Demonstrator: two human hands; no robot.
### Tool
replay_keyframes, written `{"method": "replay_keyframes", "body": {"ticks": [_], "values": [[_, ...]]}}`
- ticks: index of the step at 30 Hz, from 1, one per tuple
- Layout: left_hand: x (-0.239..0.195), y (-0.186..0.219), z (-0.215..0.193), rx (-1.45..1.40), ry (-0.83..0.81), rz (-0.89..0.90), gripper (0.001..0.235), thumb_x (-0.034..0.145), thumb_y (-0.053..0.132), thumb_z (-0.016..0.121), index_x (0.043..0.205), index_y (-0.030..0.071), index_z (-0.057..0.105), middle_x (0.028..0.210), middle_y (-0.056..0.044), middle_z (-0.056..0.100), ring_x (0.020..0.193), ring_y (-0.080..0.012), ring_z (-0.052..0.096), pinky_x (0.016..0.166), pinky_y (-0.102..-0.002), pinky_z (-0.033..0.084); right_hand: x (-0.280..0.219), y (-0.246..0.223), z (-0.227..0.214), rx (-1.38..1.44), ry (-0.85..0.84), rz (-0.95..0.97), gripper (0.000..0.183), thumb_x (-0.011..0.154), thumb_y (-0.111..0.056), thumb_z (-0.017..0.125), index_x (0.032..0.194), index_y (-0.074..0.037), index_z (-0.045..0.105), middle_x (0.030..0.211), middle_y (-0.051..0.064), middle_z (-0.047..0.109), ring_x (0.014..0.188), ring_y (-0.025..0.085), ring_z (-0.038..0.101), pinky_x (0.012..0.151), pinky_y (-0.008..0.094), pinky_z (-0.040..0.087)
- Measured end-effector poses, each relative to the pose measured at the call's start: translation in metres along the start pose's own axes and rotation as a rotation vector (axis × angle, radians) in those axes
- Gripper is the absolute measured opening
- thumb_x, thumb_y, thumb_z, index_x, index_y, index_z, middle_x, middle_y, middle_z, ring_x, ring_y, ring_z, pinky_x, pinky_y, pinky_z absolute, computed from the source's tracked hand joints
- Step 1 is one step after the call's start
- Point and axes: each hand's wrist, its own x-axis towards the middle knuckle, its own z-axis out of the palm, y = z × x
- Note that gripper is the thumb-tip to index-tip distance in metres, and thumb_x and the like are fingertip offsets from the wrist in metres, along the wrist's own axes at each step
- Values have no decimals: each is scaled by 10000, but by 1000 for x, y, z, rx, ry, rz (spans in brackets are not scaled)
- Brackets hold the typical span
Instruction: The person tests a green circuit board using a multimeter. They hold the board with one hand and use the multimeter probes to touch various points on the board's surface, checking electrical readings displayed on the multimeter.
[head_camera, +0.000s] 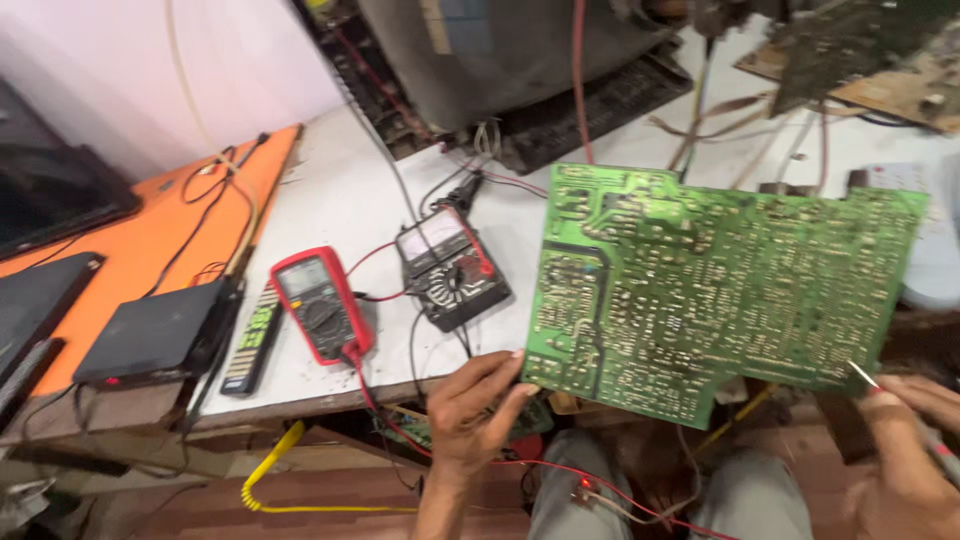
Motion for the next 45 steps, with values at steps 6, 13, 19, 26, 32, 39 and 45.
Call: {"method": "replay_keyframes", "body": {"ticks": [6,13,19,26,32,39,45], "values": [[4,4,-3,-3,-8,3,338,797,59,858,1121,9,778,1040,-113,781,819,-168,762,681,-261,611,-4,31,11,-1,-32,-93,192,968,39,631,1159,41,640,1168,153,632,1124,237,625,1048,272,479],[4,4,-4,32,-8,16,351,794,77,864,1127,10,775,1032,-114,778,820,-175,759,689,-269,609,-3,-5,5,-116,12,-160,207,1005,82,537,1186,60,634,1200,145,599,1183,238,607,1080,259,481],[5,4,-3,16,-13,17,345,802,94,864,1125,13,776,1025,-112,779,781,-158,755,646,-255,607,1,-24,7,-184,49,-142,212,970,133,516,1132,56,629,1163,135,579,1190,207,611,1081,241,506],[4,3,-3,16,-11,5,345,798,93,866,1123,16,778,1023,-112,779,795,-167,758,654,-261,609,15,-47,-6,-214,-1,-157,208,935,175,557,1083,72,660,1131,165,613,1121,250,634,1027,282,517],[4,0,-3,11,-2,71,350,803,88,864,1132,14,770,1036,-112,771,840,-181,761,690,-277,606,8,-52,8,-185,116,-152,122,1074,133,570,1140,61,644,1148,146,613,1136,210,634,1026,227,525],[5,2,-3,9,-8,52,349,802,87,866,1129,12,771,1030,-113,773,815,-178,758,664,-273,606,8,-52,9,-123,126,-137,123,1066,104,571,1142,52,652,1151,135,611,1129,196,631,1051,235,529],[4,3,-2,4,-8,32,344,809,93,862,1131,13,772,1029,-111,775,813,-173,757,660,-269,610,11,-64,-1,-282,46,-142,125,1062,118,567,1137,73,656,1128,137,618,1162,201,636,1079,219,530]]}}
